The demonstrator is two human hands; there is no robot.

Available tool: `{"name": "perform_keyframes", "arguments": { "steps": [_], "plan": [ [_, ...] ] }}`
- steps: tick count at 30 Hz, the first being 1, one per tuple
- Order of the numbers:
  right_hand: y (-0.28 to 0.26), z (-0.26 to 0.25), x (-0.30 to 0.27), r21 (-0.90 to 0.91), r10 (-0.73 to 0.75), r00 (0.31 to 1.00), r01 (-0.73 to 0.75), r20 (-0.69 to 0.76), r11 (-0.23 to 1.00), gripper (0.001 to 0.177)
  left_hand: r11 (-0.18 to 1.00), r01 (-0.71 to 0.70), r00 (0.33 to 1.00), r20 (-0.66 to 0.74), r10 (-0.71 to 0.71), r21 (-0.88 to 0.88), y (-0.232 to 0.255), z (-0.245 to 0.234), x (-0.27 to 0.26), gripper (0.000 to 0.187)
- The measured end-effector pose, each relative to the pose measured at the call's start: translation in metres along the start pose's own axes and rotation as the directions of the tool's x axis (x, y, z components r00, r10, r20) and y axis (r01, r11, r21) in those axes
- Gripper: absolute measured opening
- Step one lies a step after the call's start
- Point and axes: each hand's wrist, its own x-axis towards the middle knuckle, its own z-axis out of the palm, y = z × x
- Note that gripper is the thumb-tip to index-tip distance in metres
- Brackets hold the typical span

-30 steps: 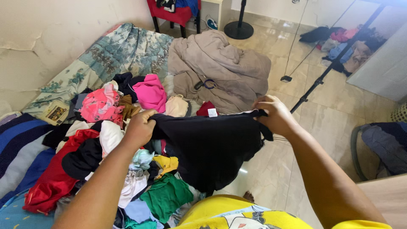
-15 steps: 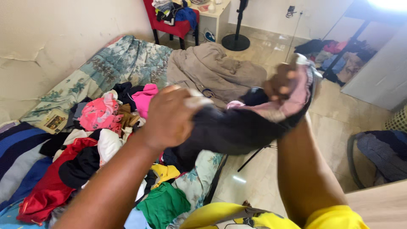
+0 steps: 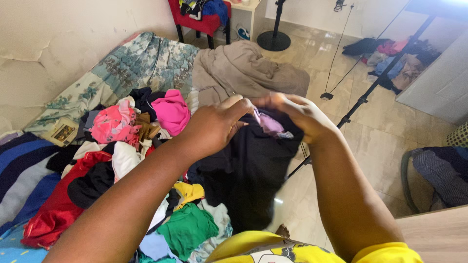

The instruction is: The person picks up individual pieces of clothing from a pile on a bed, folds each one by hand, and then places the folded items onto a shelf inside a closet.

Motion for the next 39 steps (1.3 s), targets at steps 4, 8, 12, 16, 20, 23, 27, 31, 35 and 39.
{"name": "perform_keyframes", "arguments": {
  "steps": [4,8,12,16,20,23,27,31,35,39],
  "plan": [
    [0.048,0.030,-0.018,-0.816,0.394,0.919,-0.213,0.019,0.537,0.044,0.968,0.082,0.995,0.073,-0.066,-0.238,-0.007,0.026,-0.033,0.035],
    [0.121,0.067,-0.028,-0.649,0.145,0.974,0.002,0.173,0.761,0.033,0.924,0.346,0.871,0.422,-0.250,-0.166,-0.022,0.060,-0.074,0.054],
    [0.174,0.073,-0.040,-0.708,0.206,0.973,-0.073,0.103,0.703,0.031,0.958,0.287,0.803,0.551,-0.228,-0.022,-0.042,0.098,-0.130,0.052],
    [0.194,0.077,-0.051,-0.714,0.352,0.929,-0.167,0.118,0.680,0.034,0.980,0.148,0.892,0.410,-0.191,0.135,-0.052,0.126,-0.147,0.025],
    [0.193,0.072,-0.058,-0.599,0.493,0.836,-0.272,0.240,0.753,0.035,0.881,0.473,0.865,0.205,-0.459,-0.024,-0.041,0.161,-0.146,0.014],
    [0.180,0.054,-0.064,-0.520,0.497,0.825,-0.310,0.268,0.796,0.039,0.591,0.555,0.811,0.220,-0.543,-0.585,-0.025,0.190,-0.148,0.019],
    [0.159,0.029,-0.062,-0.215,0.483,0.806,-0.434,0.343,0.875,0.038,-0.489,0.368,0.720,0.575,-0.389,-0.791,0.004,0.188,-0.166,0.066],
    [0.128,0.010,-0.041,-0.373,0.495,0.725,-0.342,0.480,0.862,0.034,-0.292,0.485,0.813,0.548,-0.195,-0.824,0.004,0.187,-0.174,0.069],
    [0.111,-0.005,-0.004,-0.698,0.434,0.845,-0.106,0.312,0.708,0.044,-0.089,0.733,0.627,0.720,-0.298,-0.675,-0.006,0.200,-0.180,0.065],
    [0.130,-0.030,0.008,-0.612,0.023,0.980,-0.141,-0.197,0.778,0.034,-0.319,0.758,0.245,0.701,-0.670,-0.570,-0.016,0.207,-0.173,0.076]
  ]
}}
